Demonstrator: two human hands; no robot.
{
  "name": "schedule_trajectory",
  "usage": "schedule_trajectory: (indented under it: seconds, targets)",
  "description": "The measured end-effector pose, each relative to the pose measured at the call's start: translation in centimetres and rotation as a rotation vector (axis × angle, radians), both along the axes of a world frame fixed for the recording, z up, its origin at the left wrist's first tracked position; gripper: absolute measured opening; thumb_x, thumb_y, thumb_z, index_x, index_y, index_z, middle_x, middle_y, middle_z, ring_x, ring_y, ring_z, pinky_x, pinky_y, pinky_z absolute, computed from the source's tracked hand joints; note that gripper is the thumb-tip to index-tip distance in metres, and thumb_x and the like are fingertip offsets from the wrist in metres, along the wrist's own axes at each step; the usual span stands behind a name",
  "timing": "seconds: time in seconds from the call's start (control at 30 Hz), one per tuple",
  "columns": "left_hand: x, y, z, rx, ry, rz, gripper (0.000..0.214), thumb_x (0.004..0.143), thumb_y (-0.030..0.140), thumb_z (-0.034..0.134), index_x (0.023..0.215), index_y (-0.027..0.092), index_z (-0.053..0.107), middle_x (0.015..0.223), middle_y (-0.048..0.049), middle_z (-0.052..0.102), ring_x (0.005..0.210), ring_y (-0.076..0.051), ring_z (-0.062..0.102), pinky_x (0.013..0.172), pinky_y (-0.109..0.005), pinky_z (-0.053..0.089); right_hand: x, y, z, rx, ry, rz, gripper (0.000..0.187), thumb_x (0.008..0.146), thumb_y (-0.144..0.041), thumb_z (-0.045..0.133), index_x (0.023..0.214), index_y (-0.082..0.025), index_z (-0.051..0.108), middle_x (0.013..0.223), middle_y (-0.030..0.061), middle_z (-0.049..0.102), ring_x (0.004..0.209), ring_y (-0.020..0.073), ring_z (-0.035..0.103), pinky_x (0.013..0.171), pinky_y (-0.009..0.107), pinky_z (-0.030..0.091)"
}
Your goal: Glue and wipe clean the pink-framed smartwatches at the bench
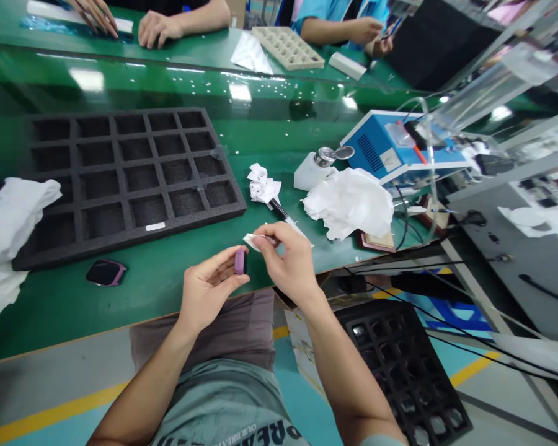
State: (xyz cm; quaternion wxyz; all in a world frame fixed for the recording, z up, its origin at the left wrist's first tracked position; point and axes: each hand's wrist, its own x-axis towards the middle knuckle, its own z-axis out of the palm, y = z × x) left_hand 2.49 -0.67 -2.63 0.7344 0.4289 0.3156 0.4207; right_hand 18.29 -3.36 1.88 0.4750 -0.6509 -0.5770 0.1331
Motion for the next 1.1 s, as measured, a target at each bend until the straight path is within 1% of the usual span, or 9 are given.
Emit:
schedule_trajectory:
  seconds: [0.07,0.2,0.33,0.57,0.7,0.8,0.9,1.03,1.1]
  targets:
    - [0.1,0.0,-0.1,-0.010,-0.016,-0.004,0.049,0.068,0.021,0.093,0.116,0.023,0.082,0.119,-0.0062,0.081,0.111,-0.029,0.077,0.107,-0.044,0.060,-0.2,-0.8,0.5,-0.004,0.058,0.037,0.010,0.095,-0.020,0.067,0.085,-0.022,0.069,0.078,0.0004,0.069,0.070,0.0156,0.059,0.067,0.031,0.046]
    - [0.2,0.1,-0.3,0.045,0.020,0.022,0.044,0.072,0.020,0.089,0.115,0.024,0.082,0.117,-0.0053,0.082,0.110,-0.028,0.077,0.104,-0.042,0.062,-1.4,-1.8,1.2,-0.010,0.051,0.162,0.009,0.094,-0.022,0.069,0.085,-0.023,0.070,0.079,0.0011,0.069,0.072,0.0160,0.061,0.067,0.031,0.048]
    - [0.1,0.2,-0.2,0.075,0.038,0.010,0.046,0.072,0.016,0.088,0.117,0.024,0.081,0.117,-0.0042,0.082,0.110,-0.028,0.078,0.106,-0.042,0.061,-1.8,-0.8,0.8,-0.027,0.079,0.087,0.012,0.095,-0.024,0.067,0.084,-0.022,0.069,0.077,0.0008,0.069,0.071,0.0158,0.060,0.068,0.030,0.049]
    - [0.1,0.3,0.2,0.059,-0.010,0.011,0.049,0.068,0.015,0.090,0.115,0.023,0.082,0.122,-0.0062,0.080,0.114,-0.030,0.076,0.107,-0.045,0.060,-0.8,0.3,-0.1,-0.033,0.114,0.009,0.010,0.091,-0.022,0.069,0.082,-0.020,0.072,0.077,0.0005,0.070,0.071,0.0144,0.059,0.069,0.029,0.049]
    - [-0.1,0.3,0.4,0.030,-0.016,0.017,0.049,0.067,0.015,0.092,0.114,0.023,0.082,0.122,-0.0075,0.080,0.115,-0.029,0.076,0.109,-0.044,0.059,-0.1,-0.3,-0.4,-0.060,0.265,-0.073,0.010,0.090,-0.028,0.071,0.084,-0.019,0.073,0.078,0.0011,0.072,0.069,0.0143,0.060,0.068,0.029,0.049]
    - [-0.1,0.4,0.5,0.019,-0.025,0.003,0.050,0.067,0.014,0.092,0.115,0.023,0.081,0.122,-0.0073,0.080,0.115,-0.028,0.076,0.107,-0.043,0.060,-0.2,-1.0,-0.2,-0.090,0.387,-0.001,0.015,0.091,-0.033,0.072,0.086,-0.020,0.073,0.077,0.0008,0.071,0.068,0.0140,0.059,0.065,0.029,0.048]
    - [0.0,0.4,0.4,0.013,-0.013,0.000,0.050,0.068,0.016,0.091,0.116,0.024,0.081,0.121,-0.0060,0.081,0.113,-0.029,0.077,0.104,-0.043,0.062,-0.7,-1.2,0.1,-0.113,0.373,0.084,0.013,0.092,-0.033,0.073,0.086,-0.020,0.074,0.078,0.0007,0.071,0.071,0.0145,0.060,0.068,0.029,0.048]
    - [0.1,0.3,0.4,0.003,0.008,-0.033,0.050,0.073,0.021,0.089,0.122,0.026,0.079,0.123,-0.0048,0.079,0.112,-0.029,0.077,0.107,-0.046,0.060,-0.9,-0.7,0.1,-0.094,0.367,0.055,0.015,0.092,-0.033,0.072,0.086,-0.020,0.074,0.077,0.0009,0.070,0.070,0.0151,0.059,0.069,0.030,0.048]
    - [0.0,0.3,0.5,-0.009,-0.010,-0.066,0.053,0.073,0.023,0.089,0.125,0.027,0.077,0.125,-0.0047,0.079,0.111,-0.028,0.077,0.104,-0.044,0.062,-0.7,-0.5,0.0,-0.091,0.367,0.049,0.015,0.093,-0.034,0.073,0.086,-0.020,0.074,0.077,0.0011,0.070,0.070,0.0153,0.059,0.069,0.031,0.048]
